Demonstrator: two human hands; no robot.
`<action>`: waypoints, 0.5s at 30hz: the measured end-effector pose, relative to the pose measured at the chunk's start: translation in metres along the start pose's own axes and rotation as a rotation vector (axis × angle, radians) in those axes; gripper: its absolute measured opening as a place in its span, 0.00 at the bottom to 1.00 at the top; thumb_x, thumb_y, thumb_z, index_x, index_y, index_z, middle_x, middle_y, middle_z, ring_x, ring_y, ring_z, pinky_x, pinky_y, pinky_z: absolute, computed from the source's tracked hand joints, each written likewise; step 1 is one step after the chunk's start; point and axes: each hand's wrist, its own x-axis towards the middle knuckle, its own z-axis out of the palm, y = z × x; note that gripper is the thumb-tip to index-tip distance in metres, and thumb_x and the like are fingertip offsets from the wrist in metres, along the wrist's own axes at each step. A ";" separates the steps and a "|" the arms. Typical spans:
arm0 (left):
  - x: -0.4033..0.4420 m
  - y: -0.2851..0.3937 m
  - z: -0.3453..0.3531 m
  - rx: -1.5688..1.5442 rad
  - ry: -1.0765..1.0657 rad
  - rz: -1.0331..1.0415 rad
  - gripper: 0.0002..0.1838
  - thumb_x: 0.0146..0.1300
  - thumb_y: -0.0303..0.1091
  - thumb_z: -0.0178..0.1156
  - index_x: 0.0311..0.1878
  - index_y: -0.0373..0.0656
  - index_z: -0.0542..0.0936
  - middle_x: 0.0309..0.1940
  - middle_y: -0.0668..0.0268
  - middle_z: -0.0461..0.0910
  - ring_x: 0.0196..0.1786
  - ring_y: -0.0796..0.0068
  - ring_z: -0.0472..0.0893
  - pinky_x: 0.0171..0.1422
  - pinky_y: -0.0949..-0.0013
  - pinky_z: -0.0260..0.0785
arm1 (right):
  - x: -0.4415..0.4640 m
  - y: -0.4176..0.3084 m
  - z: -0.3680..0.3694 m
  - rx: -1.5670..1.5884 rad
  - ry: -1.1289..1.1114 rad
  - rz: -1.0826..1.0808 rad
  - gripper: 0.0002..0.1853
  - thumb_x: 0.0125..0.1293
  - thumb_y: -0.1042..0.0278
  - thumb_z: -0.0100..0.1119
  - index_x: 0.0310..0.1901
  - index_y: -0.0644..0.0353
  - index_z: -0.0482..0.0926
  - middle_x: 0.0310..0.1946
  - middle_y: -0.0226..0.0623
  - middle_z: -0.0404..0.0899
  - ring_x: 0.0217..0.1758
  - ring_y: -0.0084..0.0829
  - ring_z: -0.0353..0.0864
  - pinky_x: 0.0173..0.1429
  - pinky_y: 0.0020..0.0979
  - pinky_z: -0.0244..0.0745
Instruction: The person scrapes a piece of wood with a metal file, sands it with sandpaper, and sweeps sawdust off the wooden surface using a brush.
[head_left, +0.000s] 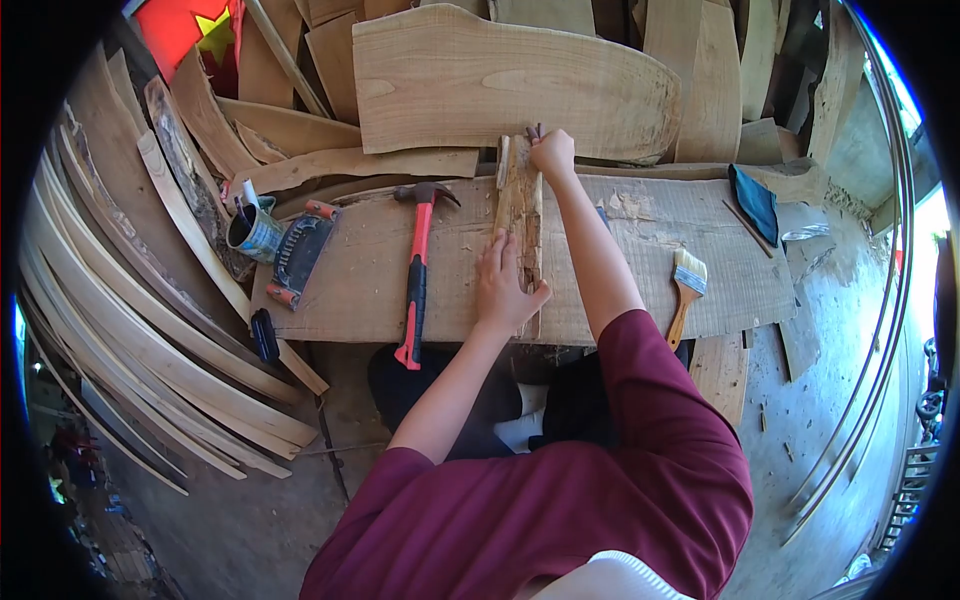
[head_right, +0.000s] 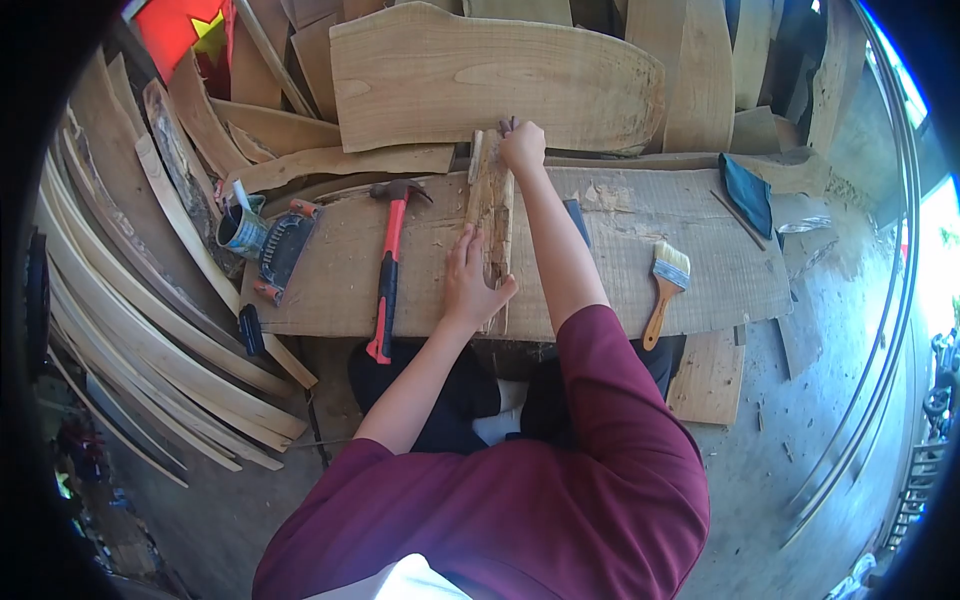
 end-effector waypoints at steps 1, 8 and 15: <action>0.000 0.000 0.000 -0.002 0.005 0.005 0.48 0.44 0.46 0.68 0.69 0.40 0.60 0.71 0.50 0.56 0.71 0.44 0.58 0.75 0.45 0.46 | -0.007 0.000 -0.003 -0.003 -0.001 0.003 0.12 0.56 0.65 0.62 0.32 0.69 0.83 0.33 0.58 0.81 0.40 0.54 0.82 0.45 0.46 0.78; 0.002 0.004 -0.004 0.052 -0.014 0.007 0.46 0.45 0.46 0.69 0.67 0.37 0.61 0.70 0.49 0.57 0.72 0.50 0.58 0.75 0.46 0.47 | -0.122 0.015 -0.033 0.013 -0.025 -0.166 0.12 0.57 0.62 0.62 0.28 0.63 0.85 0.22 0.55 0.77 0.29 0.54 0.80 0.38 0.46 0.76; 0.002 -0.001 0.002 0.007 0.020 0.008 0.49 0.43 0.46 0.68 0.69 0.39 0.60 0.70 0.49 0.57 0.71 0.44 0.57 0.75 0.46 0.46 | -0.059 0.009 -0.015 0.032 0.006 -0.079 0.08 0.56 0.66 0.62 0.29 0.61 0.86 0.27 0.56 0.80 0.34 0.53 0.82 0.43 0.44 0.78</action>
